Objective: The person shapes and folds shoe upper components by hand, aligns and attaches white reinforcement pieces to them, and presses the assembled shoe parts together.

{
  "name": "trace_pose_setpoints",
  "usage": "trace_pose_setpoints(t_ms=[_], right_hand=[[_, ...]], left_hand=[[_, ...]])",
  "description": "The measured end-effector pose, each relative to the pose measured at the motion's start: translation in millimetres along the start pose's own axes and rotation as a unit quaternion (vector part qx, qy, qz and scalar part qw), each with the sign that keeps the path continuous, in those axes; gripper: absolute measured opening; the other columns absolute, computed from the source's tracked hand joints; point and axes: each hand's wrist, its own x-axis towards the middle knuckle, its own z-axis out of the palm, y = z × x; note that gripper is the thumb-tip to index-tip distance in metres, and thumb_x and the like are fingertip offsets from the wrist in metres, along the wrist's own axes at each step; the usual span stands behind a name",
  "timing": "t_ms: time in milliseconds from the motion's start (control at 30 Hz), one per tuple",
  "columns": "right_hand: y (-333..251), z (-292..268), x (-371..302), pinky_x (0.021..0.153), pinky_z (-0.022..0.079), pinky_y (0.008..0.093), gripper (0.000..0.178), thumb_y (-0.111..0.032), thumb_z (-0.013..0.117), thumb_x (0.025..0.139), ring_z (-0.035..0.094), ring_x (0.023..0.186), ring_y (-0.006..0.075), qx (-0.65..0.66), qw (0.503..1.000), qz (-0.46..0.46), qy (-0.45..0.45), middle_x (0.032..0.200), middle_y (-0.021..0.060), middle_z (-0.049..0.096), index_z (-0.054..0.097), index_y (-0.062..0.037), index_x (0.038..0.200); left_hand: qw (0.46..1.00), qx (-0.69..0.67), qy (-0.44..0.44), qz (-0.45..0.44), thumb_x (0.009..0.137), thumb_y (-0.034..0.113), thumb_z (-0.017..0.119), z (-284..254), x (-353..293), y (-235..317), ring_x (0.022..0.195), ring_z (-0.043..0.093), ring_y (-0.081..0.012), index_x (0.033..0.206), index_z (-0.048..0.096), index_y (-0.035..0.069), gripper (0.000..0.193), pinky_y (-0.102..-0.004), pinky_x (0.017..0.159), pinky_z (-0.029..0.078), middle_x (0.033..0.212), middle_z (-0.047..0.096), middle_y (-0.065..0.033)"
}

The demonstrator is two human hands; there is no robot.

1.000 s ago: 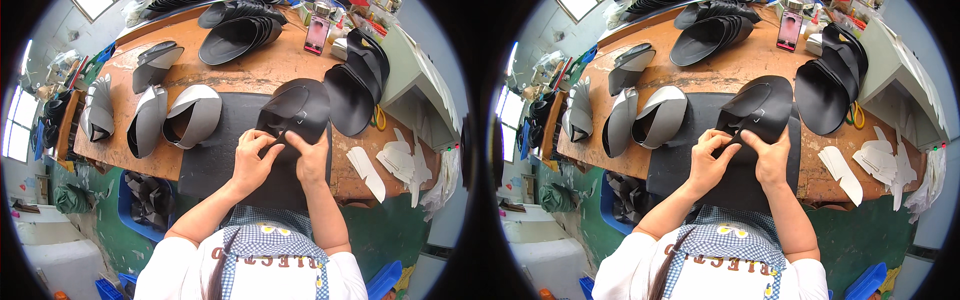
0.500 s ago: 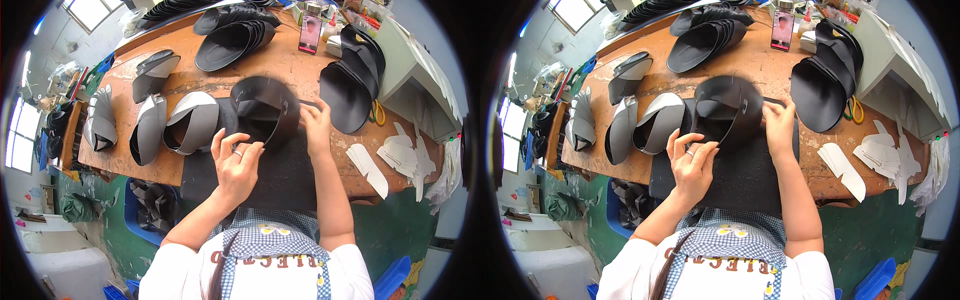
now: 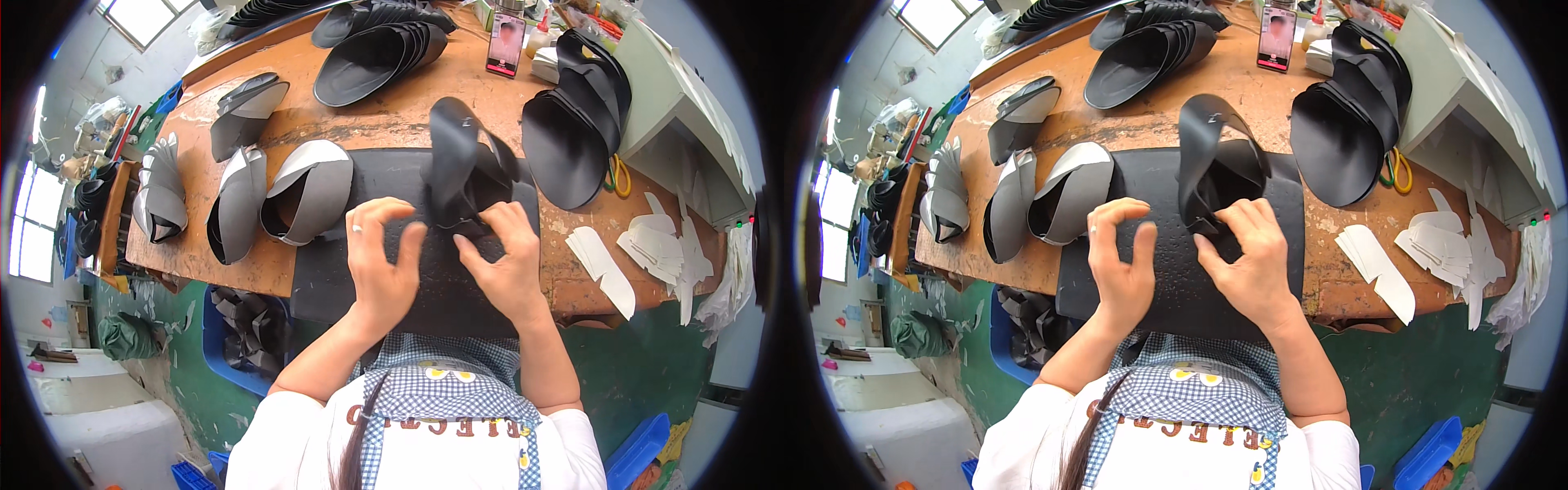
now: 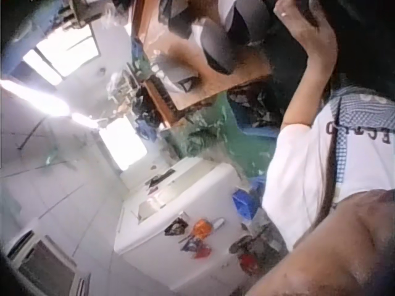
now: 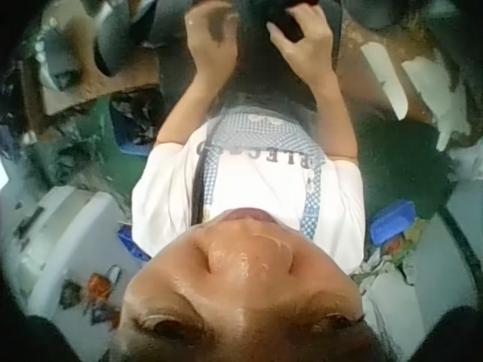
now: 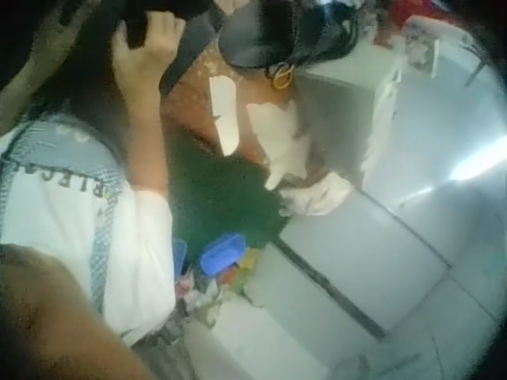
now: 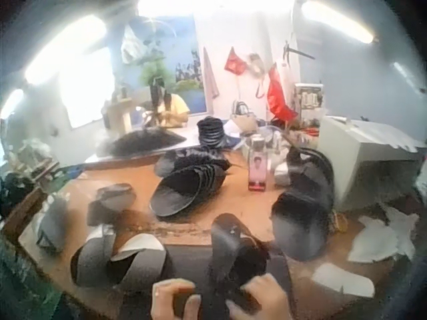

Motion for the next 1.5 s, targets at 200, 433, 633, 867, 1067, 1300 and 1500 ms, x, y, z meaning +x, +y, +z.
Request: trace_pose_setpoints(t_ms=[200, 433, 633, 867, 1067, 1300, 1500], right_hand=[[-7.5, 0.5, -8.5, 0.074, 0.05, 0.0376, 0.024, -0.008, 0.085, 0.073, 0.059, 0.083, 0.028, 0.058, 0.998, 0.013, -0.022, 0.082, 0.011, 0.064, 0.065, 0.0019, 0.082], [0.4, 1.6, -22.8, 0.075, 0.051, 0.0342, 0.025, -0.006, 0.086, 0.075, 0.061, 0.085, 0.0237, 0.227, 0.97, 0.07, -0.056, 0.087, 0.0096, 0.066, 0.066, 0.0043, 0.087], [-3.7, 4.9, -21.2, 0.084, 0.053, 0.0349, 0.029, -0.003, 0.085, 0.073, 0.066, 0.092, 0.0261, 0.349, 0.92, -0.01, -0.177, 0.102, 0.0134, 0.072, 0.073, 0.0018, 0.099], [1.1, 3.4, -12.9, 0.072, 0.051, 0.0331, 0.025, -0.002, 0.085, 0.073, 0.061, 0.079, 0.0242, 0.193, 0.979, 0.024, -0.061, 0.085, 0.0108, 0.065, 0.066, 0.0038, 0.087], [1.2, 5.5, -14.7, 0.073, 0.05, 0.0325, 0.023, -0.002, 0.084, 0.075, 0.061, 0.08, 0.0229, 0.209, 0.976, 0.016, -0.063, 0.086, 0.0103, 0.066, 0.067, 0.0035, 0.089], [0.6, 9.0, -21.7, 0.074, 0.05, 0.0309, 0.022, -0.003, 0.083, 0.077, 0.061, 0.08, 0.0214, 0.212, 0.973, 0.053, -0.078, 0.086, 0.0095, 0.065, 0.067, 0.0035, 0.09], [-15.0, 19.8, -24.2, 0.074, 0.049, 0.0307, 0.021, -0.003, 0.083, 0.078, 0.06, 0.079, 0.0202, 0.218, 0.971, 0.079, -0.053, 0.086, 0.009, 0.065, 0.067, 0.004, 0.09]], left_hand=[[0.845, -0.388, -0.112, -0.351, 0.108, 0.022, 0.054, 16.0, 3.8, -29.1, 0.112, 0.063, -0.0151, 0.125, 0.058, 0.004, 0.025, -0.0309, 0.099, 0.049, 0.119, 0.066, -0.0049], [0.726, -0.583, -0.088, -0.354, 0.107, 0.019, 0.056, 22.8, 14.2, -41.8, 0.101, 0.067, -0.0123, 0.124, 0.064, 0.002, 0.025, -0.0298, 0.089, 0.055, 0.114, 0.07, -0.0056], [0.648, -0.614, -0.192, -0.408, 0.091, 0.016, 0.076, 18.9, 8.0, -64.0, 0.1, 0.069, -0.0156, 0.129, 0.06, -0.001, 0.045, -0.0306, 0.087, 0.059, 0.119, 0.067, -0.0083], [0.632, -0.628, -0.206, -0.405, 0.096, 0.008, 0.068, -4.6, 16.7, -58.8, 0.119, 0.066, -0.0239, 0.14, 0.055, 0.002, 0.046, -0.0399, 0.099, 0.056, 0.133, 0.064, -0.0124], [0.706, -0.567, -0.244, -0.346, 0.091, 0.015, 0.075, -13.6, 14.1, -57.6, 0.119, 0.066, -0.0308, 0.141, 0.052, 0.0, 0.057, -0.0439, 0.098, 0.057, 0.133, 0.063, -0.0192], [0.674, -0.586, -0.268, -0.362, 0.085, 0.011, 0.081, -14.5, 16.4, -50.4, 0.119, 0.065, -0.0306, 0.136, 0.058, -0.001, 0.057, -0.0415, 0.096, 0.058, 0.13, 0.065, -0.0212], [0.692, -0.582, -0.308, -0.295, 0.083, -0.001, 0.081, -22.6, 11.1, -77.1, 0.112, 0.068, -0.0182, 0.137, 0.059, 0.001, 0.058, -0.0337, 0.096, 0.056, 0.13, 0.066, -0.0085]])
